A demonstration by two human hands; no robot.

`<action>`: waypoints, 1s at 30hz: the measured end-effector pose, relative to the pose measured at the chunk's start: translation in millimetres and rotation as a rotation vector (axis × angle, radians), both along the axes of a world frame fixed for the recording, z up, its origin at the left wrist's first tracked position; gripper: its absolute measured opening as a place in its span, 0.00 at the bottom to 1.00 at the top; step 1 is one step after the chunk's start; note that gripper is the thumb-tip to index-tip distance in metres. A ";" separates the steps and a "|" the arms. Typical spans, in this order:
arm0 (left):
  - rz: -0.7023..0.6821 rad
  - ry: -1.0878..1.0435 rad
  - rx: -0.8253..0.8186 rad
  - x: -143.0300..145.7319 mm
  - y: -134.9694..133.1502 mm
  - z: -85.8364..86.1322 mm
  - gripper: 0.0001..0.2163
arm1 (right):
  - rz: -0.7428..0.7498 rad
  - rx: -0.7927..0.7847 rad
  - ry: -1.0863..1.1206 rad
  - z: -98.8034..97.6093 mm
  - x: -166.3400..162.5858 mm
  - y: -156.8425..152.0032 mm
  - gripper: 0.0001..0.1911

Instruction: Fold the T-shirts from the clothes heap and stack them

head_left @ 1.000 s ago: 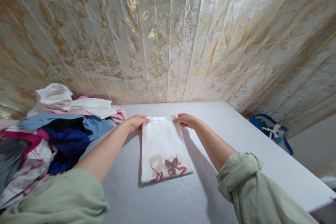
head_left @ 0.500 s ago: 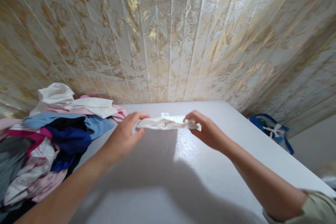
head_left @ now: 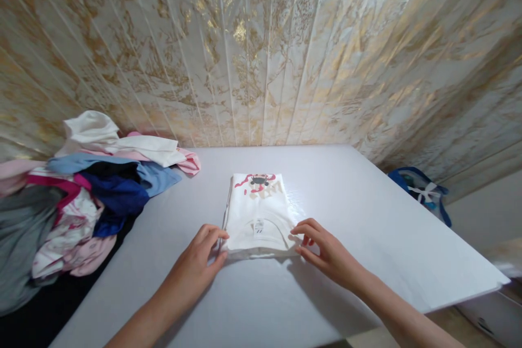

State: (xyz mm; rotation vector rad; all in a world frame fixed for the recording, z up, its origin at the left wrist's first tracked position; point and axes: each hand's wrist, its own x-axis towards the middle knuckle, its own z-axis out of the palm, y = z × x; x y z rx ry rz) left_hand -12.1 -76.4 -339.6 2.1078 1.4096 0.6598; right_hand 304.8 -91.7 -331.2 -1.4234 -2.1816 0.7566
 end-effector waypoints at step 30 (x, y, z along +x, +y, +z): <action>-0.078 0.356 -0.142 71.6 -32.0 13.5 0.26 | -0.125 0.188 -0.408 -9.0 -39.0 178.6 0.18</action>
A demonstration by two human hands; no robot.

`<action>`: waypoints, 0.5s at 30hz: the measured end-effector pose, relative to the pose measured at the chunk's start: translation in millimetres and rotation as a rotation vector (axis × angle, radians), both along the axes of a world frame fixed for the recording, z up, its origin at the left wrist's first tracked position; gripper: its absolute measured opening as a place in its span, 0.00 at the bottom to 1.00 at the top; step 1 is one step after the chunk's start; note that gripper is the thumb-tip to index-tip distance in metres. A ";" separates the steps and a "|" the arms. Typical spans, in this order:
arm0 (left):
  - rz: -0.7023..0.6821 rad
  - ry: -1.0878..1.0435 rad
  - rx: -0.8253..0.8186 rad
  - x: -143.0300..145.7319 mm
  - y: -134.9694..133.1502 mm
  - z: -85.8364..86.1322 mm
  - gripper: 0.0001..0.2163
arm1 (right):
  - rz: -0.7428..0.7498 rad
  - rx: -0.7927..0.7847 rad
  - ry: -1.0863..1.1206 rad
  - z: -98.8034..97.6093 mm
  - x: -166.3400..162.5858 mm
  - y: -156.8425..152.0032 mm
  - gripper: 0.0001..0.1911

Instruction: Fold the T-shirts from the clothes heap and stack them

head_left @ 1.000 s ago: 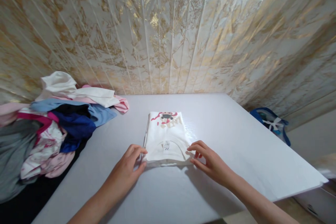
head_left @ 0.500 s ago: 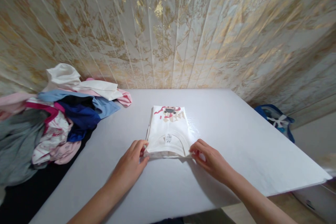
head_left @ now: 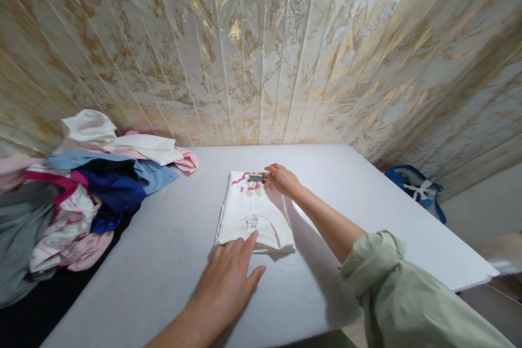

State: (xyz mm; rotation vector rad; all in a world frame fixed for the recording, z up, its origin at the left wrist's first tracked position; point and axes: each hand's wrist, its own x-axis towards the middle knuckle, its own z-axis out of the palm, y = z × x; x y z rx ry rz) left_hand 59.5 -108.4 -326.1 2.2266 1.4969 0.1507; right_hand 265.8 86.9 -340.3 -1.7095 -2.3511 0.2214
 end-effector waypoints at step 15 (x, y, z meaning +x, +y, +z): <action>0.188 0.227 0.162 -56.6 180.0 -13.5 0.20 | 0.024 -0.292 0.236 0.6 -1.4 -155.4 0.17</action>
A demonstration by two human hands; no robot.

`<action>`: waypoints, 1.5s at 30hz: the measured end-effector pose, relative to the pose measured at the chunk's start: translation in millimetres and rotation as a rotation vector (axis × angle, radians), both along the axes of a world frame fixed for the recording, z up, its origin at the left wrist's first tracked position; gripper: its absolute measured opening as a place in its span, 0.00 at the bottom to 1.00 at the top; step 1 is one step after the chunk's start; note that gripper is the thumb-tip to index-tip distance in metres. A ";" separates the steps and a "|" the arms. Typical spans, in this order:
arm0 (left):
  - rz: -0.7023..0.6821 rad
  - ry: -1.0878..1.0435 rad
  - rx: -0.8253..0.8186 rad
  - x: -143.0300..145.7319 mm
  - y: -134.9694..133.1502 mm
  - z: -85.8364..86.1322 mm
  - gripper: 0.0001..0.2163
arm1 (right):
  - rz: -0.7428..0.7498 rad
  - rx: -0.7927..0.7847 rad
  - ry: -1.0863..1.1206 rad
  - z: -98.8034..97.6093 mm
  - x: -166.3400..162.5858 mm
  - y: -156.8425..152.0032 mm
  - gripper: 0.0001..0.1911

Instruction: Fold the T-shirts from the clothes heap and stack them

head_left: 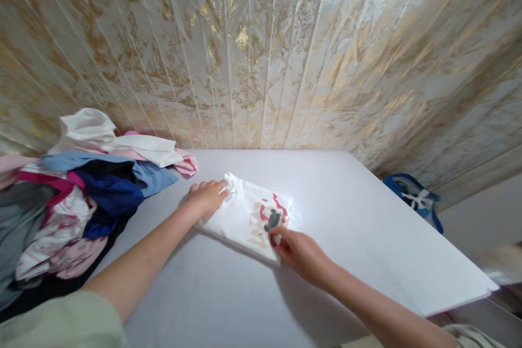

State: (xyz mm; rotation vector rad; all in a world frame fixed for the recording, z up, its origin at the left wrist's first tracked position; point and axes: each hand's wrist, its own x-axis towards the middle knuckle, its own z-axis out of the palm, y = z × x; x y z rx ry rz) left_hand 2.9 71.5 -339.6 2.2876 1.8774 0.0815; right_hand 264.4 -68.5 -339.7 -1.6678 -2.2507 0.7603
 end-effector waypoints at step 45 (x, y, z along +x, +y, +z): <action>0.109 -0.999 -0.477 -14.5 31.9 -4.3 0.15 | -0.243 -0.150 0.730 -34.9 24.0 168.7 0.16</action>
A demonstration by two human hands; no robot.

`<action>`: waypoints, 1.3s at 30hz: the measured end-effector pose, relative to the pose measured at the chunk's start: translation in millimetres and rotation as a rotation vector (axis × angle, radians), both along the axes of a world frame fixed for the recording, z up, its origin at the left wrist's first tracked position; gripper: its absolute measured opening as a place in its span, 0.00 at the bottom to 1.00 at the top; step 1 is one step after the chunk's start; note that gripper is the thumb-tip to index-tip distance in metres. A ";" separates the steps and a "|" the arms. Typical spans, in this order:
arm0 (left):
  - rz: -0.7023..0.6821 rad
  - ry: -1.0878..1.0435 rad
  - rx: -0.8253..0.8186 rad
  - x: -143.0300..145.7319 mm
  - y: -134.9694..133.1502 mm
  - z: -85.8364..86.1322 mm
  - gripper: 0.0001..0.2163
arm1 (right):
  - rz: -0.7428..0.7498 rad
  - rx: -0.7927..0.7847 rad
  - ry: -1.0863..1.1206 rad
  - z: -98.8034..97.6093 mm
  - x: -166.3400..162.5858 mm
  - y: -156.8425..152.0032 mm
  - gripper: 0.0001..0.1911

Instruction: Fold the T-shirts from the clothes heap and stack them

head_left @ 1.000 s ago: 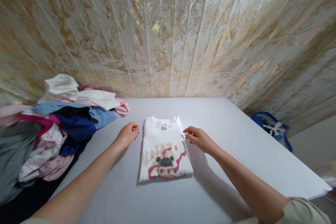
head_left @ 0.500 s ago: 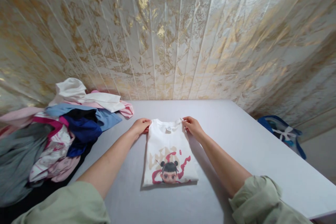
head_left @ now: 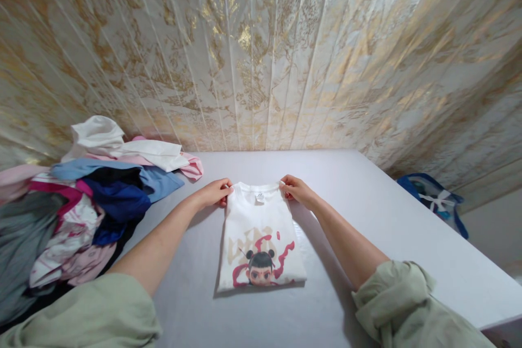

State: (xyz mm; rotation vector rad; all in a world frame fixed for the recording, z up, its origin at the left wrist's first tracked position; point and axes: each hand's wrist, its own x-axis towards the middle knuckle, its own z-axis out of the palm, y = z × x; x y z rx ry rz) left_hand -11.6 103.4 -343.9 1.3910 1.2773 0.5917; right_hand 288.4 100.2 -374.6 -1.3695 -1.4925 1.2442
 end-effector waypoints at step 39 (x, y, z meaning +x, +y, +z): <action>0.260 -0.121 -0.008 14.5 -58.0 -17.3 0.10 | 0.116 -0.092 -0.099 22.1 -124.2 -21.8 0.14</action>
